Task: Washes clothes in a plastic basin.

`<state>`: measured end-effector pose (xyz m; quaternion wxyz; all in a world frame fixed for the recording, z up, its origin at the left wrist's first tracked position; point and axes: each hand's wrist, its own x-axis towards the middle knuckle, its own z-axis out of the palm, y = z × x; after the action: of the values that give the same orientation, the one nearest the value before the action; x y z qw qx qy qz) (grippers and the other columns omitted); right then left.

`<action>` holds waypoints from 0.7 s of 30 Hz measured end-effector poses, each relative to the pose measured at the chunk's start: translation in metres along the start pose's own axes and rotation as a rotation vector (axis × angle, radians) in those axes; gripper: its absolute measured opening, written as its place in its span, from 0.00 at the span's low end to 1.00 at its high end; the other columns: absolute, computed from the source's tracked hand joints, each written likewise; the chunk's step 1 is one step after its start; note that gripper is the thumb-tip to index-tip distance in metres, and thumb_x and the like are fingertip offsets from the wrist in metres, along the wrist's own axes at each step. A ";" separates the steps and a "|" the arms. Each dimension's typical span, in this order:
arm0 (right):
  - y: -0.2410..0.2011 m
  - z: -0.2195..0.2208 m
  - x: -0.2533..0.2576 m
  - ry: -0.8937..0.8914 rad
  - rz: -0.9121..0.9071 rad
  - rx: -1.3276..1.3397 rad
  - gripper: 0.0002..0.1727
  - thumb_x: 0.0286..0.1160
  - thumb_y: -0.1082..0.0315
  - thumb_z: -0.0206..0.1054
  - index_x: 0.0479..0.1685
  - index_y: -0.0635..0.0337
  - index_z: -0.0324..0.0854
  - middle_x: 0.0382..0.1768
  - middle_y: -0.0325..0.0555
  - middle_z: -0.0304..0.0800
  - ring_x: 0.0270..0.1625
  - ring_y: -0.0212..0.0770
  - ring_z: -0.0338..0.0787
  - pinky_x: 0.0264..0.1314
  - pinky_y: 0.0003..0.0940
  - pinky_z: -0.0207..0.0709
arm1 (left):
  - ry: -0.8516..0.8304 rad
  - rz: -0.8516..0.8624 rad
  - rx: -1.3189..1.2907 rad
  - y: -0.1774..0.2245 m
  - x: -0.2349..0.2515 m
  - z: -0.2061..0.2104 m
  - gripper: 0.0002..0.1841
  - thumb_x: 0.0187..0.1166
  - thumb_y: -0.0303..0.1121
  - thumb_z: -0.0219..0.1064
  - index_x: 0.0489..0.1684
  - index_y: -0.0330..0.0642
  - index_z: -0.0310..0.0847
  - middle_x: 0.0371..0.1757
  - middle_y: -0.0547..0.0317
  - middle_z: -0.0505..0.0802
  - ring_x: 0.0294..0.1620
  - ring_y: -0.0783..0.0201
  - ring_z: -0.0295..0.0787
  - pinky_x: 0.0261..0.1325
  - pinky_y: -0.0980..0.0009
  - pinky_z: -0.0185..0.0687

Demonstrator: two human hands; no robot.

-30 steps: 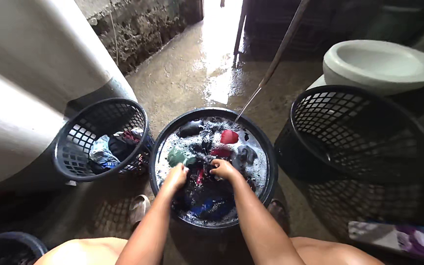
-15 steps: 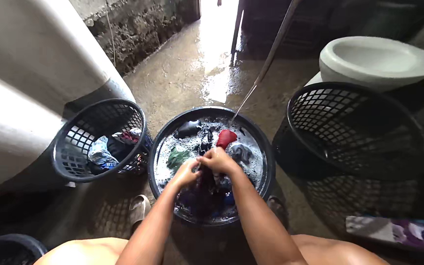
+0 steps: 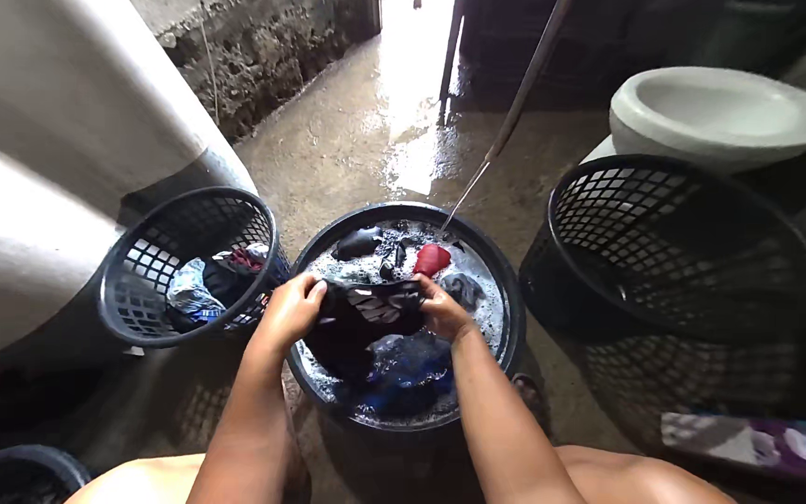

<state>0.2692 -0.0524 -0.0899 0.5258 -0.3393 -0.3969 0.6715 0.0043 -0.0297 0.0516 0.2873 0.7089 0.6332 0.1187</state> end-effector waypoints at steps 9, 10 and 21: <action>0.047 0.004 0.025 0.054 0.546 -1.002 0.30 0.75 0.59 0.74 0.79 0.51 0.77 0.71 0.63 0.84 0.75 0.61 0.82 0.78 0.64 0.71 | -0.514 -0.133 0.443 -0.041 0.017 0.166 0.40 0.85 0.46 0.62 0.97 0.76 0.43 0.99 0.61 0.33 0.96 0.34 0.17 0.80 0.14 0.24; 0.059 0.004 0.024 0.042 0.615 -1.053 0.34 0.76 0.58 0.73 0.84 0.48 0.71 0.75 0.63 0.80 0.79 0.62 0.79 0.81 0.66 0.69 | -0.502 -0.129 0.491 -0.042 0.014 0.181 0.42 0.82 0.41 0.63 0.97 0.76 0.43 0.99 0.60 0.32 0.95 0.32 0.15 0.80 0.14 0.21; 0.068 0.027 0.001 0.085 0.760 -1.215 0.34 0.79 0.64 0.66 0.86 0.61 0.68 0.81 0.65 0.73 0.85 0.64 0.71 0.83 0.65 0.66 | -0.559 0.015 0.150 -0.068 0.019 0.169 0.28 0.82 0.48 0.69 0.74 0.37 0.81 0.75 0.36 0.83 0.83 0.38 0.71 0.87 0.35 0.54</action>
<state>0.2154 -0.0657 -0.1377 -0.0110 -0.7126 -0.5341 0.4548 0.0406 -0.0523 -0.1263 0.3966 0.7381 0.5311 -0.1259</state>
